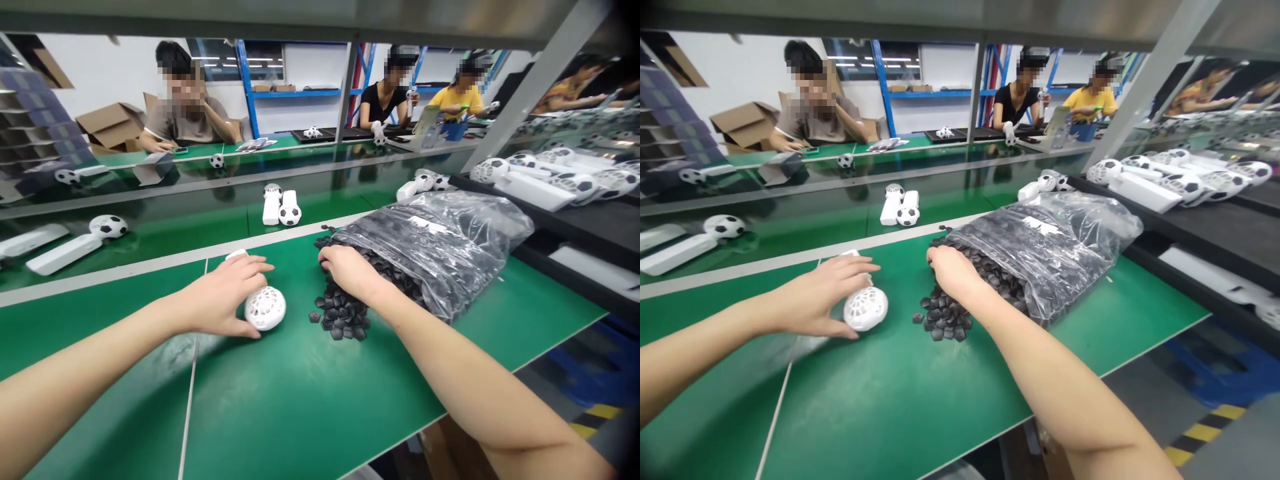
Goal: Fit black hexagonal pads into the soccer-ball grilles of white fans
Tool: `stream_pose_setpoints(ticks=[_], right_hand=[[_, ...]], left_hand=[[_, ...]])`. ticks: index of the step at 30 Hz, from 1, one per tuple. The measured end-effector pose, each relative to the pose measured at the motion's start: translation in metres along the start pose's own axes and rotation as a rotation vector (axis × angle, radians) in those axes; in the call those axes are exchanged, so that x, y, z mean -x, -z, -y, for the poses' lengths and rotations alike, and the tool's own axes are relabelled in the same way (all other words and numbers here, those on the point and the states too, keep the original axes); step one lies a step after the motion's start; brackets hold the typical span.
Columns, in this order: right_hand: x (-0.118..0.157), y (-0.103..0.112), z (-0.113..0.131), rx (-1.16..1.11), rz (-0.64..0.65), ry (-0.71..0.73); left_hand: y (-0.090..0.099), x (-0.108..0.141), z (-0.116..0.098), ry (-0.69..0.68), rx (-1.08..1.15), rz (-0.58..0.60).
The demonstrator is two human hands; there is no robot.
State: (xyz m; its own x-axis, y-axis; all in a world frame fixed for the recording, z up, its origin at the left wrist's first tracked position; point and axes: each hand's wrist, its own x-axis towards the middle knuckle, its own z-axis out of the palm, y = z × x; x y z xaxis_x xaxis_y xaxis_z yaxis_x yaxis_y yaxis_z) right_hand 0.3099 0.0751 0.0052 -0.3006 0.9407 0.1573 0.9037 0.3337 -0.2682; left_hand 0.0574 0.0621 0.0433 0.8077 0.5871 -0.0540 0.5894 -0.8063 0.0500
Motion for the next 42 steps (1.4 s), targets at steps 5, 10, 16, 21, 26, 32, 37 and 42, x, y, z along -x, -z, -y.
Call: stream_pose_setpoints(ticks=[5, 10, 16, 21, 26, 32, 37, 42], right_hand=[[0.002, 0.000, 0.011, -0.279, -0.180, 0.102], [0.012, -0.004, 0.030, -0.678, -0.158, 0.177], [0.024, -0.017, 0.053, -0.685, -0.113, 0.329], [0.023, -0.026, 0.057, -0.660, -0.159, 0.290], [0.023, -0.032, 0.056, -0.729, -0.150, 0.192], [0.020, -0.033, 0.056, -0.832, -0.070, 0.114], [0.004, -0.016, 0.027, -0.409, -0.094, 0.052], [-0.003, -0.007, 0.001, 0.087, 0.008, -0.147]], left_hand=[[-0.018, -0.018, -0.011, 0.308, 0.027, -0.080], [-0.032, -0.015, -0.013, 0.453, 0.296, -0.103], [-0.035, -0.011, -0.011, 0.409, 0.383, -0.158], [-0.036, -0.010, -0.011, 0.403, 0.408, -0.207], [-0.037, -0.012, -0.011, 0.401, 0.433, -0.211], [-0.036, -0.013, -0.012, 0.424, 0.449, -0.231], [-0.039, -0.012, -0.010, 0.440, 0.392, -0.190], [-0.039, -0.013, -0.008, 0.465, 0.330, -0.155]])
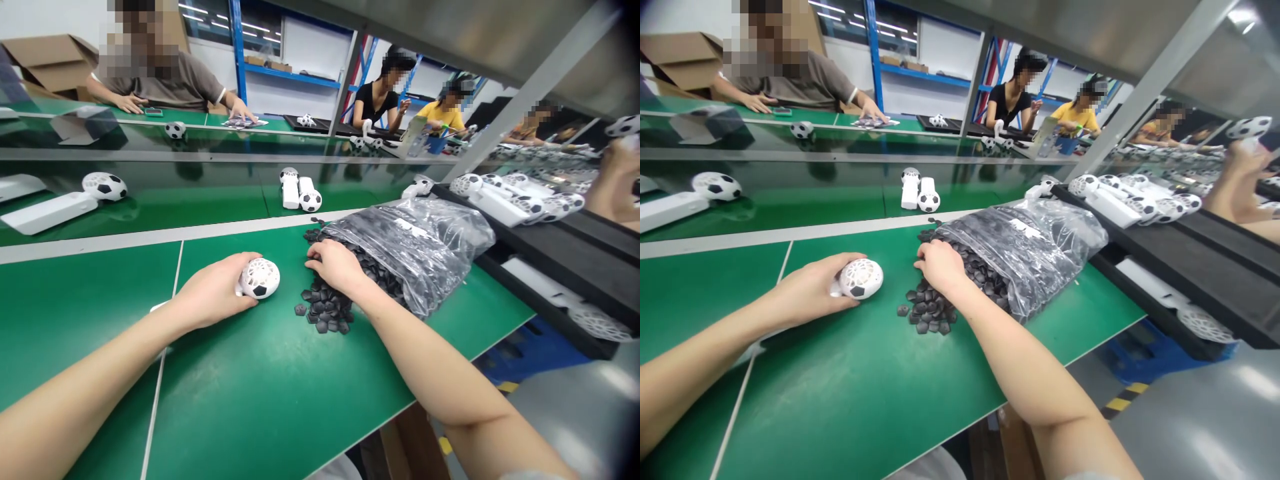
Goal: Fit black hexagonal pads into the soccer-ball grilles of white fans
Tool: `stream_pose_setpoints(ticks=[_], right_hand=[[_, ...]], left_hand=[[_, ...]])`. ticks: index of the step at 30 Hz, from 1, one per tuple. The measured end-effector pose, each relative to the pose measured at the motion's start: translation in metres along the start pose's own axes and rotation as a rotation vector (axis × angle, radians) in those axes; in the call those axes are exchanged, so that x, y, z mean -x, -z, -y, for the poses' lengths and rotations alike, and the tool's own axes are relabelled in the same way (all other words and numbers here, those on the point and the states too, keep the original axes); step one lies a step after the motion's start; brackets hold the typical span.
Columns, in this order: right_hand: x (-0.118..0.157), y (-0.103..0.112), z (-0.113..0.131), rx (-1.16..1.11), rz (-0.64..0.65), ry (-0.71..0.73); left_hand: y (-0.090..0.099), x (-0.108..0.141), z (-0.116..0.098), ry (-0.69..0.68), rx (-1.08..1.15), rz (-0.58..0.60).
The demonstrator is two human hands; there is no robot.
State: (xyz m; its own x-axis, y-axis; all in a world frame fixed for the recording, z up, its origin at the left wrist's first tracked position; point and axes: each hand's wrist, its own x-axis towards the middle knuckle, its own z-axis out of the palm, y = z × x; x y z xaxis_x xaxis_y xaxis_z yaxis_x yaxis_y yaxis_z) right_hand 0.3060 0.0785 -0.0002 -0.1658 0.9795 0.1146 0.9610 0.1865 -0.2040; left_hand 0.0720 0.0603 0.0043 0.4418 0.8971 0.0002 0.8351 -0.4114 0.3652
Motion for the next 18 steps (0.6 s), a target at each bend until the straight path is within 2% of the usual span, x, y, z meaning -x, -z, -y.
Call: stream_pose_setpoints(ticks=[3, 8, 13, 15, 18], right_hand=[[0.001, 0.001, 0.003, 0.130, 0.071, 0.039], [0.014, 0.002, 0.029, 0.289, 0.104, 0.111], [0.018, 0.002, 0.035, 0.339, 0.085, 0.146], [0.016, 0.003, 0.029, 0.264, 0.027, 0.153], [0.016, 0.003, 0.025, -0.169, -0.063, 0.196]], left_hand=[[0.004, 0.002, -0.001, -0.060, -0.072, 0.013], [0.010, 0.003, -0.002, -0.137, -0.252, -0.018], [0.008, 0.001, 0.003, -0.164, -0.215, -0.012], [0.006, 0.000, 0.005, -0.176, -0.217, -0.025], [0.005, 0.000, 0.008, -0.179, -0.204, -0.036]])
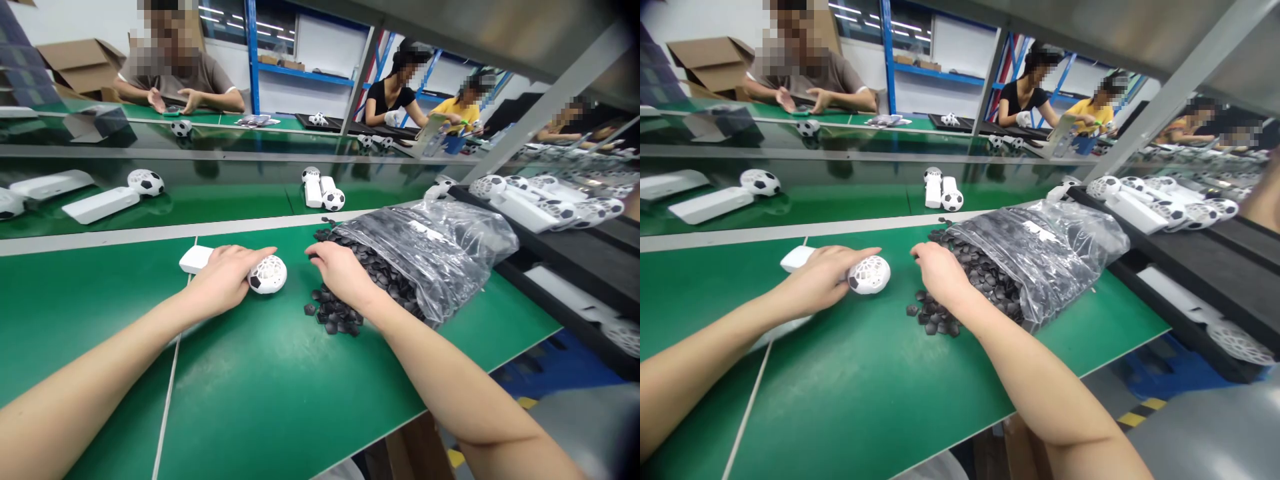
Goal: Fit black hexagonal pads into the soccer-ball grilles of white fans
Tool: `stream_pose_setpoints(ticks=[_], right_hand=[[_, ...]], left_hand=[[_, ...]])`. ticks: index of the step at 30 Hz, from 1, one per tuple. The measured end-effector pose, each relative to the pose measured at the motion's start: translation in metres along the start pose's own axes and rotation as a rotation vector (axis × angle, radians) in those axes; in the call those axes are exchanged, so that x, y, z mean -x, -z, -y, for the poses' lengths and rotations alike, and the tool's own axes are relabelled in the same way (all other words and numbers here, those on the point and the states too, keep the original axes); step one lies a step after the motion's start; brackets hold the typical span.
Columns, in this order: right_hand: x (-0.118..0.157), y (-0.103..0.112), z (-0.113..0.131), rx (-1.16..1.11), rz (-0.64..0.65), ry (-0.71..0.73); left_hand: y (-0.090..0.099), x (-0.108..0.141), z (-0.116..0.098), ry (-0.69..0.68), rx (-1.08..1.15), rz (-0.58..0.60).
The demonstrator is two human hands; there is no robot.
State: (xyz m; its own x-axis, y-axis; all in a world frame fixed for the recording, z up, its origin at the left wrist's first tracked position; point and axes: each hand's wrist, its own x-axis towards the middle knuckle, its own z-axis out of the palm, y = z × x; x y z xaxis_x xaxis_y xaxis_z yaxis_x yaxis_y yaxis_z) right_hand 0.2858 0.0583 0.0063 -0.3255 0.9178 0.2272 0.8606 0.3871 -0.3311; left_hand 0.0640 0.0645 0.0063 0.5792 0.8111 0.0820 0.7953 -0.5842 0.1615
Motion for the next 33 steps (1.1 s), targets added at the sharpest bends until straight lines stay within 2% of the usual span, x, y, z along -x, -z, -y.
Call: stream_pose_setpoints(ticks=[3, 6, 13, 17, 20, 22, 27, 31, 33], right_hand=[[0.003, -0.002, 0.007, -0.508, -0.041, 0.069], [0.006, -0.007, 0.016, -0.704, -0.059, 0.164], [0.005, -0.017, 0.021, -0.626, -0.038, 0.283], [0.002, -0.025, 0.017, -0.783, -0.048, 0.200], [-0.002, -0.032, 0.012, -0.958, 0.017, 0.096], [-0.004, -0.036, 0.010, -0.986, 0.058, 0.045], [-0.002, -0.041, 0.010, -0.840, 0.059, 0.075], [-0.001, -0.040, 0.009, -0.658, -0.034, 0.144], [0.000, -0.038, 0.010, -0.637, -0.052, 0.160]], left_hand=[[0.001, 0.001, 0.000, 0.011, 0.053, 0.019], [0.003, 0.001, -0.002, 0.030, 0.105, 0.036], [0.002, 0.000, -0.010, 0.087, 0.144, -0.012], [0.003, 0.000, -0.014, 0.098, 0.163, -0.055], [0.003, -0.001, -0.015, 0.110, 0.200, -0.066], [0.003, -0.001, -0.015, 0.112, 0.226, -0.069], [0.002, 0.000, -0.012, 0.052, 0.225, -0.071], [0.002, 0.002, -0.008, -0.028, 0.230, -0.080], [0.001, 0.002, -0.008, -0.050, 0.232, -0.084]])
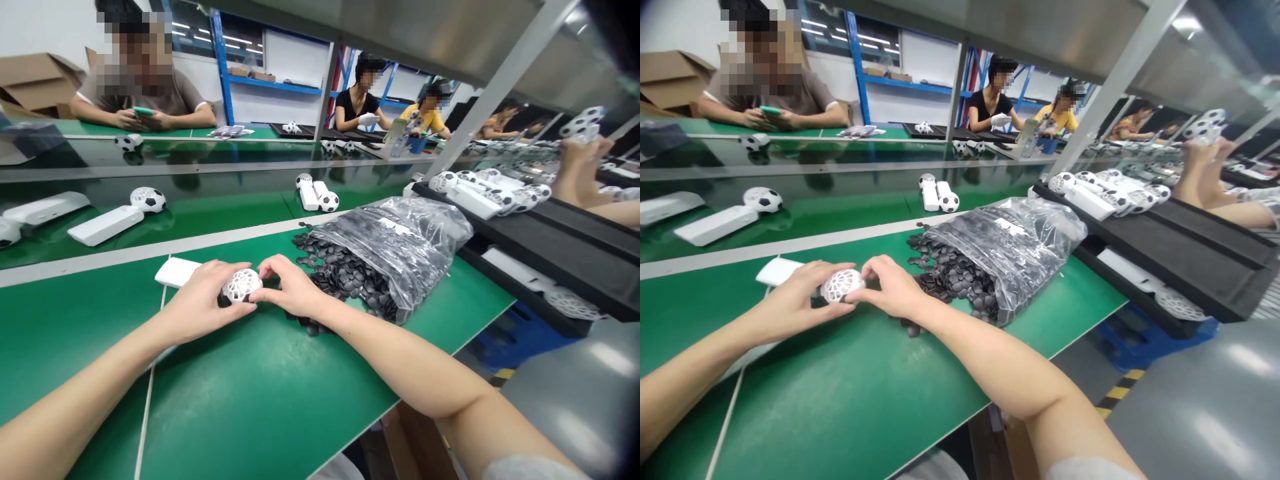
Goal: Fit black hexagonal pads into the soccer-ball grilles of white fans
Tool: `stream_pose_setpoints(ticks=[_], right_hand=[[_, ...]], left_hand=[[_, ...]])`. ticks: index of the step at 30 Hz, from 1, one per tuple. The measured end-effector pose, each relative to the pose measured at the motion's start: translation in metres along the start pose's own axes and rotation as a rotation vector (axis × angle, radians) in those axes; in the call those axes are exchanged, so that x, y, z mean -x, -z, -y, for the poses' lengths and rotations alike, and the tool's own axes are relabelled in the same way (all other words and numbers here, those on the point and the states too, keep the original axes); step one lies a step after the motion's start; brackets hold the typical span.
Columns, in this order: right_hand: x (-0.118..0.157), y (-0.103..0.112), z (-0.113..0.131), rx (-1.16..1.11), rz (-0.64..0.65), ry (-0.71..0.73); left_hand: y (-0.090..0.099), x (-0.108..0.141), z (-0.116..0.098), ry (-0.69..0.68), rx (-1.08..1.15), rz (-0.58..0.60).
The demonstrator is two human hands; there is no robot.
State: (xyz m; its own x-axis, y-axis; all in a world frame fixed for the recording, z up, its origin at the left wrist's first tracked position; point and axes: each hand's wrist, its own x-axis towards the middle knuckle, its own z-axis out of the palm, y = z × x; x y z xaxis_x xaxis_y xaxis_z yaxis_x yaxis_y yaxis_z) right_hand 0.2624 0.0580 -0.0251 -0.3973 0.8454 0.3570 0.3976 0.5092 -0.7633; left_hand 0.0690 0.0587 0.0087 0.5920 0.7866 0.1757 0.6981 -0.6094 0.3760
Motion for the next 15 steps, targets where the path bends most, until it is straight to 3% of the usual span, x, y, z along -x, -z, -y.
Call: stream_pose_setpoints(ticks=[6, 9, 11, 15], right_hand=[[0.000, -0.004, 0.006, -0.158, 0.072, -0.069], [-0.005, 0.005, 0.004, -0.174, 0.111, -0.100], [-0.010, 0.018, -0.001, 0.025, 0.087, -0.132], [-0.015, 0.047, -0.014, 0.700, -0.054, -0.323]], left_hand=[[-0.001, 0.000, -0.004, 0.020, 0.031, -0.040], [-0.002, 0.002, -0.006, 0.016, 0.048, -0.036], [-0.003, 0.003, -0.006, -0.009, 0.052, -0.002], [-0.006, 0.004, -0.002, -0.036, -0.001, 0.013]])
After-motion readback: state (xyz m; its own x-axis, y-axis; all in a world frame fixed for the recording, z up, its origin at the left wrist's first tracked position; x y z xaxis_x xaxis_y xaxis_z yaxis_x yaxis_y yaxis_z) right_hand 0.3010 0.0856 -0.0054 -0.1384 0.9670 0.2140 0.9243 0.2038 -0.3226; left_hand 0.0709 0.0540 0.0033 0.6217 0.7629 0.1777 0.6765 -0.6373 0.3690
